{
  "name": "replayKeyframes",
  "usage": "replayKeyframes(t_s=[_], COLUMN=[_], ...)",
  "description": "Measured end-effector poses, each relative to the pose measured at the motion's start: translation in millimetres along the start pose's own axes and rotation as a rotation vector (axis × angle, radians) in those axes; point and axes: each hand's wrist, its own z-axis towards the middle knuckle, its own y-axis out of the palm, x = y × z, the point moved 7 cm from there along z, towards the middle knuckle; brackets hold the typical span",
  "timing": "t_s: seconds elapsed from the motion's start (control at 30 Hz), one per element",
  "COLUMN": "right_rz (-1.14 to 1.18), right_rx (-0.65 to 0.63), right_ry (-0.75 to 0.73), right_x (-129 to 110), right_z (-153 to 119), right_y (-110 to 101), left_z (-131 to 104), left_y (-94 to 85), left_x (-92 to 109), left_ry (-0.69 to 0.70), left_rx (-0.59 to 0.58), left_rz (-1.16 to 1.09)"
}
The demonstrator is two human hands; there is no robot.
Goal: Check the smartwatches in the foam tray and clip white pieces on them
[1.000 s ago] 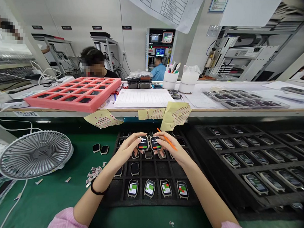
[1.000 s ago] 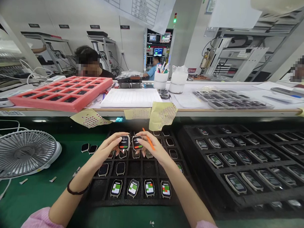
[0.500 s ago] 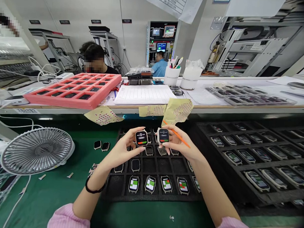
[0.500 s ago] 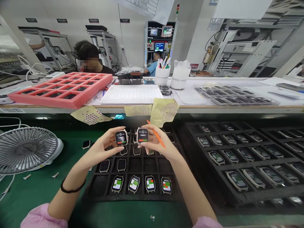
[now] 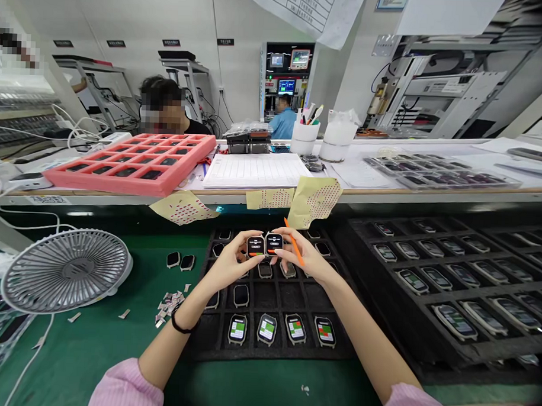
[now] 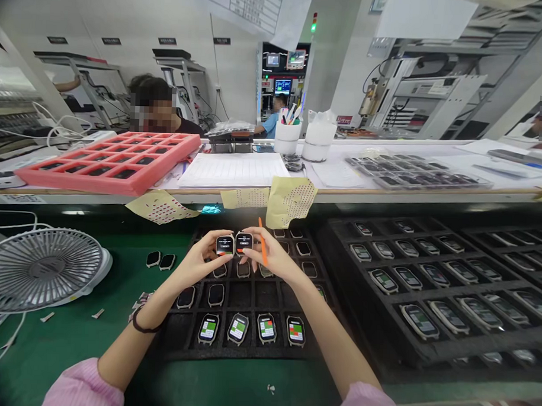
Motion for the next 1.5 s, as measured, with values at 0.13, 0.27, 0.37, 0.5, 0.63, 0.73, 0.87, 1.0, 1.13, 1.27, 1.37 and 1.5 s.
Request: replayKeyframes(t_s=[0.13,0.27,0.37,0.5,0.63,0.73,0.87,1.0,1.13,1.27,1.37,1.5], right_rz=[-0.001,-0.008,-0.023,-0.051,-0.074,-0.086,-0.094,-0.084,-0.065,-0.069,-0.068,-0.084], right_rx=[0.010,0.023,0.048,0.068,0.071,0.101,0.126,0.101,0.069,0.062,0.058,0.051], right_ry=[-0.007,0.015,0.027,0.020,0.019,0.011,0.017,0.018,0.017,0.025,0.028,0.030], right_x=[2.3,3.4,5.5,8.8,8.8,7.3,9.4,12.4,12.4,12.2,13.5,13.7], right_z=[1.3,1.7,2.2,3.4,3.5,2.9,3.2,5.1,5.7,5.2,5.5,5.4], right_y=[-2.6,-3.5,-4.5,-5.6,-5.5,-7.0,-9.4,-10.3,-10.2,-10.5,-10.2,-9.3], left_z=[0.3,1.0,1.4,1.5,2.5,3.7,4.6,4.2,4.0,5.8,7.2,7.0], left_y=[0.0,0.5,1.2,2.8,0.4,-3.6,-2.8,-0.1,1.9,1.3,0.2,-3.8], left_x=[0.4,-2.7,-5.5,-5.6,-4.7,-5.7,-7.7,-8.4,-11.4,-15.2,-15.0,-10.9], left_ry=[-0.014,-0.036,-0.042,-0.048,-0.076,-0.097,-0.107,-0.104,-0.113,-0.105,-0.096,-0.112], left_rx=[-0.013,-0.021,-0.024,-0.034,-0.007,0.036,0.027,-0.005,-0.039,-0.017,0.012,0.049], left_rz=[-0.002,-0.051,-0.066,-0.070,-0.047,0.005,0.011,-0.028,-0.102,-0.157,-0.158,-0.077])
